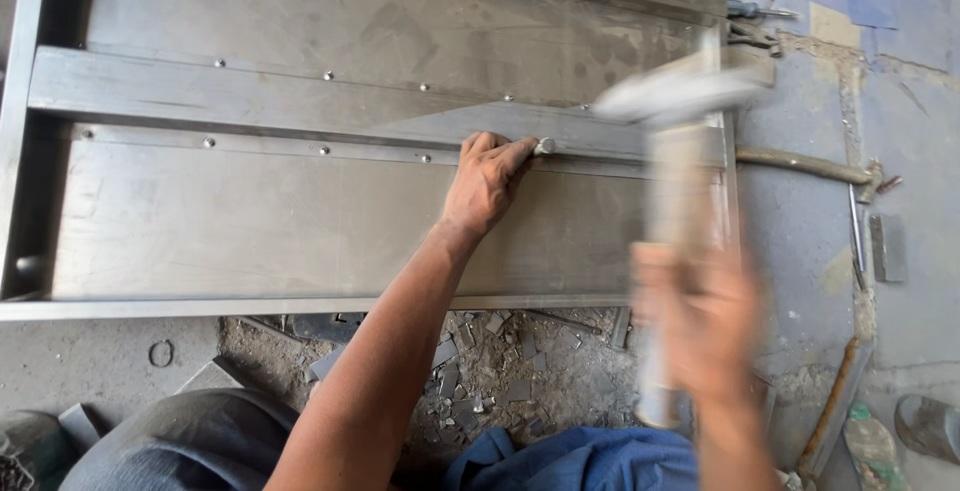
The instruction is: The person uses a hammer and a metal punch to drive fasteners into a large rectangular metal sheet. They work systematically along the edges and center of the sheet, occasionally flipping it over to access the other side. The person is sitting on the floor in a workshop environment.
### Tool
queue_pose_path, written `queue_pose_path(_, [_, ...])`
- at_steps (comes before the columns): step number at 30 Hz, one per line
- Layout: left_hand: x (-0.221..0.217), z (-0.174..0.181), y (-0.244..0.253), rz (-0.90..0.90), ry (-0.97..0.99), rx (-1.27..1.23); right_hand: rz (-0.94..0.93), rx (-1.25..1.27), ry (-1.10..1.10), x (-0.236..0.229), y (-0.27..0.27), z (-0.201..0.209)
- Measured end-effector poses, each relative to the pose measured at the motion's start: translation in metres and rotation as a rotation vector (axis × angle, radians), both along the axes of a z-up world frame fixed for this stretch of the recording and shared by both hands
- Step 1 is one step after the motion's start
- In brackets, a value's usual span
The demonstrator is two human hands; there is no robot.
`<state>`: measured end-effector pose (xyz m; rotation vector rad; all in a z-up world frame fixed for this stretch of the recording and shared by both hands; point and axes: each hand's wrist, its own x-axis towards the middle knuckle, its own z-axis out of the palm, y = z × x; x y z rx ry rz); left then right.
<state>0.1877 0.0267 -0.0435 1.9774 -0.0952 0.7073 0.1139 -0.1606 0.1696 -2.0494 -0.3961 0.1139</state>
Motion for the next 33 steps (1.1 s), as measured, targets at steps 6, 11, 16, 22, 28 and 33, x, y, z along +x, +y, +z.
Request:
queue_pose_path(6, [0.0,-0.001,0.001,-0.008,-0.005,-0.001,-0.048,-0.092,-0.33,0.004,-0.004,0.005])
queue_pose_path(11, [-0.003,-0.004,0.003,-0.034,0.019,0.06,-0.115,-0.604,0.251,0.023,0.021,-0.024])
queue_pose_path(16, [-0.01,-0.02,-0.002,-0.008,-0.054,0.082,-0.072,-0.297,0.172,0.013,0.012,-0.001])
queue_pose_path(22, [0.003,-0.01,0.001,-0.01,-0.025,0.026,-0.131,-0.143,-0.2,0.017,0.028,-0.004])
queue_pose_path(28, [0.003,-0.017,0.002,0.062,0.029,-0.037,-0.146,-0.425,0.256,0.016,0.036,-0.043])
queue_pose_path(33, [0.0,-0.025,-0.001,0.347,0.012,-0.187,-0.091,-0.318,-0.071,0.003,0.02,-0.101])
